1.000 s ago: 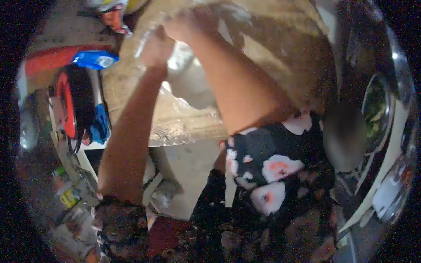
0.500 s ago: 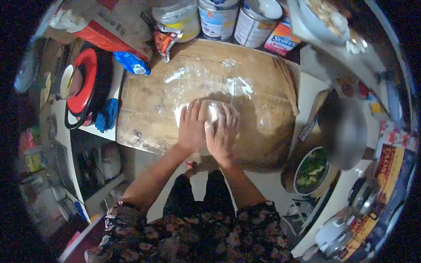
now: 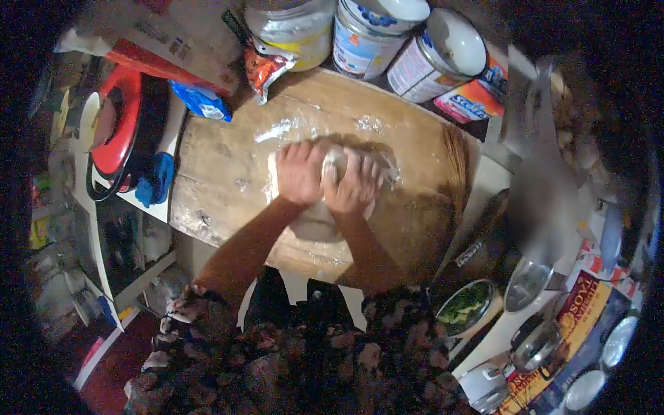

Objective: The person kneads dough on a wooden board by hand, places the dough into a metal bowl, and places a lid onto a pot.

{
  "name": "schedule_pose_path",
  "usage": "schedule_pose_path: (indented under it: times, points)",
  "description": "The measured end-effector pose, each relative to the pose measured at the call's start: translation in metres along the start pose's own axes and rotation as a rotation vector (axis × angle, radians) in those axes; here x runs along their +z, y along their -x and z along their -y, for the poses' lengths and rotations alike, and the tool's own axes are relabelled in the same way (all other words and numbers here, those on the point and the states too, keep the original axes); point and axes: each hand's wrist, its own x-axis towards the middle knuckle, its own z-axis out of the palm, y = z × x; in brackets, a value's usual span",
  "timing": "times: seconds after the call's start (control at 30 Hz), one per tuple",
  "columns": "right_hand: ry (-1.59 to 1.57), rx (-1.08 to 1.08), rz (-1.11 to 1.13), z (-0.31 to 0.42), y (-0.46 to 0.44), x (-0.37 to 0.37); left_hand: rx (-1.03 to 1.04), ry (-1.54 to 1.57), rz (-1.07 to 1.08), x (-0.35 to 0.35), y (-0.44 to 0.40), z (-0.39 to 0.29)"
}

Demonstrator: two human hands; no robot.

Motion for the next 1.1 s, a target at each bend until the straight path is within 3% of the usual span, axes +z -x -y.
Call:
schedule_pose_path:
  times: [0.13,0.2,0.27,0.33,0.37,0.4,0.47,0.5,0.53,0.57,0.6,0.67,0.7,0.83,1.1]
  points:
    - [0.035,0.054,0.022,-0.008,-0.026,0.018,-0.121,-0.084,0.079,0.007,-0.023,0.002]
    - [0.082,0.072,0.003,-0.006,-0.021,0.008,-0.059,-0.080,0.048,0.017,-0.017,0.007]
    - [-0.334,0.218,0.224,-0.005,-0.023,-0.016,0.020,-0.089,0.010,0.003,-0.026,0.014]
    - [-0.445,0.131,0.247,0.000,-0.007,-0.050,-0.340,0.319,0.714,-0.037,-0.045,0.015]
    - [-0.563,0.046,0.187,-0.004,0.008,-0.053,-0.245,0.295,0.746,-0.059,-0.049,0.008]
    - [-0.680,-0.040,0.130,-0.007,0.025,-0.057,-0.236,0.292,0.743,-0.061,-0.037,0.001]
    - [-0.507,-0.004,0.135,-0.003,0.057,-0.070,-0.194,0.169,0.500,-0.055,0.000,-0.011]
    - [-0.509,-0.011,0.121,0.008,0.061,-0.083,-0.204,0.071,0.570,-0.056,0.015,-0.021]
    - [-0.603,0.304,0.174,0.025,0.060,-0.099,-0.214,-0.029,0.638,-0.056,0.032,-0.030]
    - [-0.690,0.626,0.232,0.037,0.062,-0.108,-0.114,-0.027,0.406,-0.051,0.058,-0.036]
    - [-0.693,0.627,0.231,0.039,0.068,-0.103,-0.018,-0.023,0.178,-0.049,0.083,-0.044]
    - [-0.152,0.098,-0.029,0.038,0.080,-0.083,-0.026,-0.030,0.047,-0.050,0.108,-0.061]
    - [-0.014,-0.046,0.060,0.042,0.086,-0.087,-0.025,-0.028,0.054,-0.047,0.121,-0.064]
    - [-0.160,-0.166,-0.142,0.014,0.093,-0.061,-0.042,-0.050,0.012,-0.028,0.118,-0.059]
    - [-0.108,-0.162,-0.044,-0.006,0.002,-0.028,0.006,0.010,0.041,-0.005,0.023,-0.018]
